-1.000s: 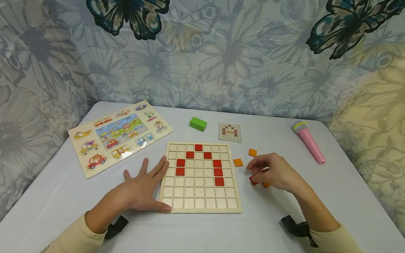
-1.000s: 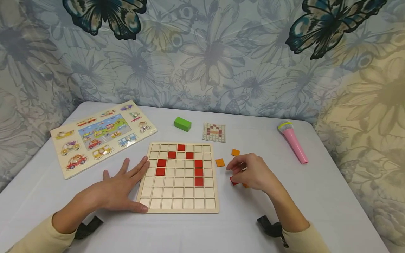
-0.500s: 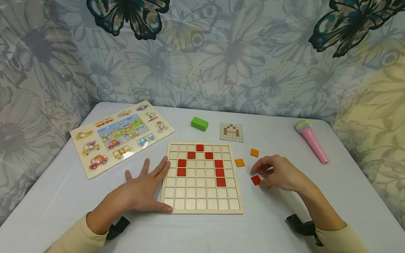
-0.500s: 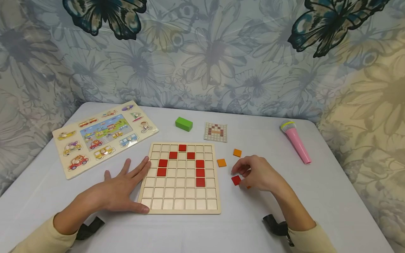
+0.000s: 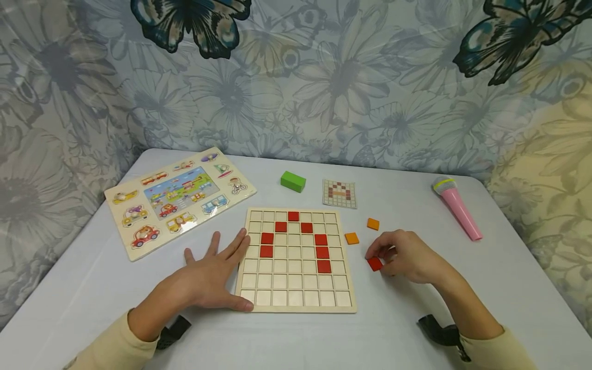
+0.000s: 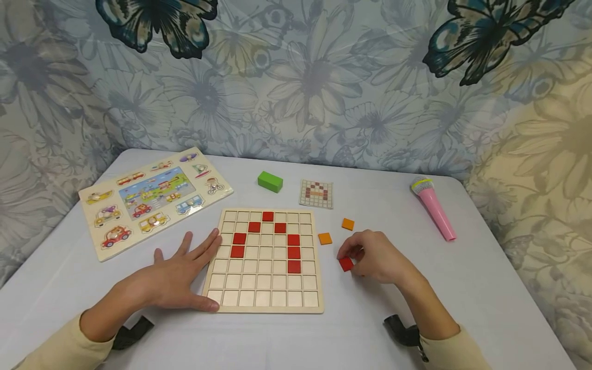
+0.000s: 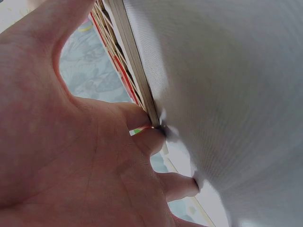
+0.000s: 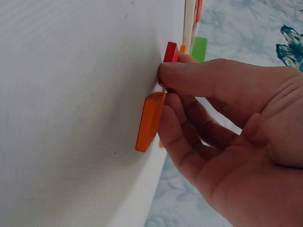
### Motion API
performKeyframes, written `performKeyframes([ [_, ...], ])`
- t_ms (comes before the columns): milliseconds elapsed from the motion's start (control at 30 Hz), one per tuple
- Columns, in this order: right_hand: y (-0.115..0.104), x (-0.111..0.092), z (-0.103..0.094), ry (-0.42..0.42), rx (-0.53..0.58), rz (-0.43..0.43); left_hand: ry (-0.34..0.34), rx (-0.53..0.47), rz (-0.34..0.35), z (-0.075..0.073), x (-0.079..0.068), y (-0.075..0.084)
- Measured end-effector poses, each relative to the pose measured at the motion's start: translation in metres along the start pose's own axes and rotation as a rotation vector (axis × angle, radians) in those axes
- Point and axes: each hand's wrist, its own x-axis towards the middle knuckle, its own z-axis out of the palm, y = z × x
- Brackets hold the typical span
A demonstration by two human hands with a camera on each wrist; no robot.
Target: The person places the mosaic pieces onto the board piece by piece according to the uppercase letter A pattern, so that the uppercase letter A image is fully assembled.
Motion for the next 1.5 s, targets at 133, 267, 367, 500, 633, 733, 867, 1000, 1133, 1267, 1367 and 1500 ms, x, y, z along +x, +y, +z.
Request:
performKeyframes([
  [133, 0.0, 0.0, 0.0, 0.0, -0.021, -0.027, 0.002, 0.0, 0.003, 0.0, 0.0, 0.0],
  [267, 0.001, -0.001, 0.0, 0.002, -0.034, -0.055, 0.004, 0.0, 0.007, 0.0, 0.0, 0.0],
  [367, 0.001, -0.001, 0.0, 0.002, -0.04, -0.069, 0.005, 0.001, 0.007, 0.0, -0.001, 0.001],
  [500, 0.002, 0.0, 0.0, 0.001, -0.041, -0.078, 0.007, 0.003, 0.008, -0.001, -0.001, 0.001],
  [633, 0.0, 0.001, -0.001, 0.006, -0.04, -0.087, 0.007, 0.002, 0.01, -0.001, -0.001, 0.001],
  [733, -0.002, 0.0, -0.001, 0.012, -0.034, -0.097, 0.008, -0.001, 0.011, -0.001, -0.001, 0.001],
  [867, -0.006, -0.001, -0.001, 0.017, -0.024, -0.085, 0.008, -0.004, 0.013, -0.001, -0.001, 0.001],
  [1000, -0.01, -0.001, 0.001, 0.019, 0.0, -0.056, 0.006, -0.002, 0.01, -0.001, -0.001, 0.001],
  [1133, -0.011, 0.0, 0.002, 0.018, 0.037, -0.038, 0.006, 0.0, 0.007, -0.001, -0.002, 0.001],
  [1267, -0.013, 0.001, 0.004, 0.021, 0.073, -0.019, 0.007, -0.001, 0.009, -0.001, -0.002, 0.001],
  [1367, -0.014, 0.002, 0.005, 0.03, 0.079, -0.021, 0.01, 0.0, 0.01, -0.001, -0.002, 0.001],
  [1500, -0.017, 0.004, 0.007, 0.036, 0.072, -0.005, 0.007, -0.004, 0.005, -0.001, -0.002, 0.001],
])
